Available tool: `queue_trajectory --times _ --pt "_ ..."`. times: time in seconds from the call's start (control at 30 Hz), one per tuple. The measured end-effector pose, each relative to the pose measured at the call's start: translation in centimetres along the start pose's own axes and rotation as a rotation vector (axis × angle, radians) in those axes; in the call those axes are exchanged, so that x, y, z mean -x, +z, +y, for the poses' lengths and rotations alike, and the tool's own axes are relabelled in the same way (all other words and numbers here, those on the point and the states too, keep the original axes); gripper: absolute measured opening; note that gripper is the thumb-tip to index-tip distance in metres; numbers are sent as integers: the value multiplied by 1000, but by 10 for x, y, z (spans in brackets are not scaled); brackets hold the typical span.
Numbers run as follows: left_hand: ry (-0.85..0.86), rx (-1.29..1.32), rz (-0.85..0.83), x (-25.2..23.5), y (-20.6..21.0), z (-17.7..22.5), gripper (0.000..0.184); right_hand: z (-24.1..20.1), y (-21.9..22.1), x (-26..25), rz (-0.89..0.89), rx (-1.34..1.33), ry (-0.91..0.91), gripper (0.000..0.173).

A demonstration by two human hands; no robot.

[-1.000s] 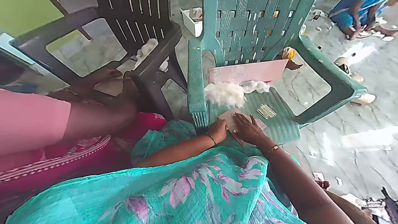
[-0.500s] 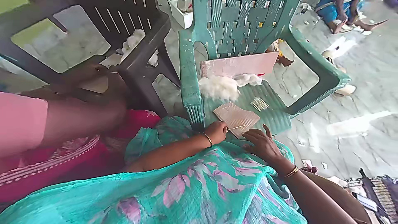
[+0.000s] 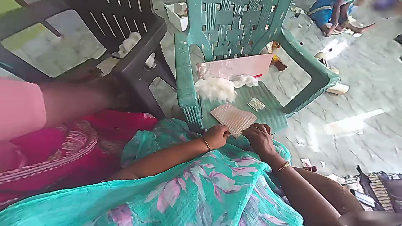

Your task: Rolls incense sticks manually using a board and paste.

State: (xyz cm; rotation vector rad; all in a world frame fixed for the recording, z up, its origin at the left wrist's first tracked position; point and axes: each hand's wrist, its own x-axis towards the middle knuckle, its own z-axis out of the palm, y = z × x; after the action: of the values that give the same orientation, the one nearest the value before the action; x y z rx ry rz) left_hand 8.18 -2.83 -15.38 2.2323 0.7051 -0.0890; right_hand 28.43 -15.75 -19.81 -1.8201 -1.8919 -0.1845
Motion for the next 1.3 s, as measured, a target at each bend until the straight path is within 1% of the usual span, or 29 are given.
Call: queue_trajectory --times 0.17,0.27,0.33,0.4,0.5,0.6,0.67,0.77,0.83,0.97,1.07,1.17,1.23,1.3 --pt "42 -5 -16 -2 -1 1 28 0 -11 2 32 7 13 18" --pt "37 -5 9 -5 -7 -1 27 14 -18 3 67 26 85 19" --pt "21 11 59 -9 -11 -8 26 26 -23 -3 55 27 200 17" --pt "-20 44 98 -13 -14 -15 26 39 -25 -17 15 29 352 19" --pt "-72 85 83 -16 -17 -17 27 54 -21 -51 -56 31 559 22" --pt "-71 99 41 -18 -18 -19 29 69 -6 -84 -93 103 675 25" --pt "-65 109 23 -19 -18 -22 29 77 6 -99 -117 131 720 25" --pt "-67 126 24 -20 -19 -28 29 78 16 -109 -143 120 725 25" --pt "-61 138 29 -20 -20 -32 29 74 17 -110 -137 140 759 25" --pt "-45 165 20 -21 -20 -34 30 73 9 -97 -100 149 823 27" --pt "-21 190 28 -25 -19 -36 31 70 0 -93 -62 124 807 26" --pt "7 221 53 -26 -18 -39 30 63 -3 -105 -51 105 701 25" --pt "25 233 52 -26 -19 -42 30 57 0 -121 -84 62 591 22" --pt "47 227 50 -27 -19 -46 32 54 13 -141 -118 18 460 22"
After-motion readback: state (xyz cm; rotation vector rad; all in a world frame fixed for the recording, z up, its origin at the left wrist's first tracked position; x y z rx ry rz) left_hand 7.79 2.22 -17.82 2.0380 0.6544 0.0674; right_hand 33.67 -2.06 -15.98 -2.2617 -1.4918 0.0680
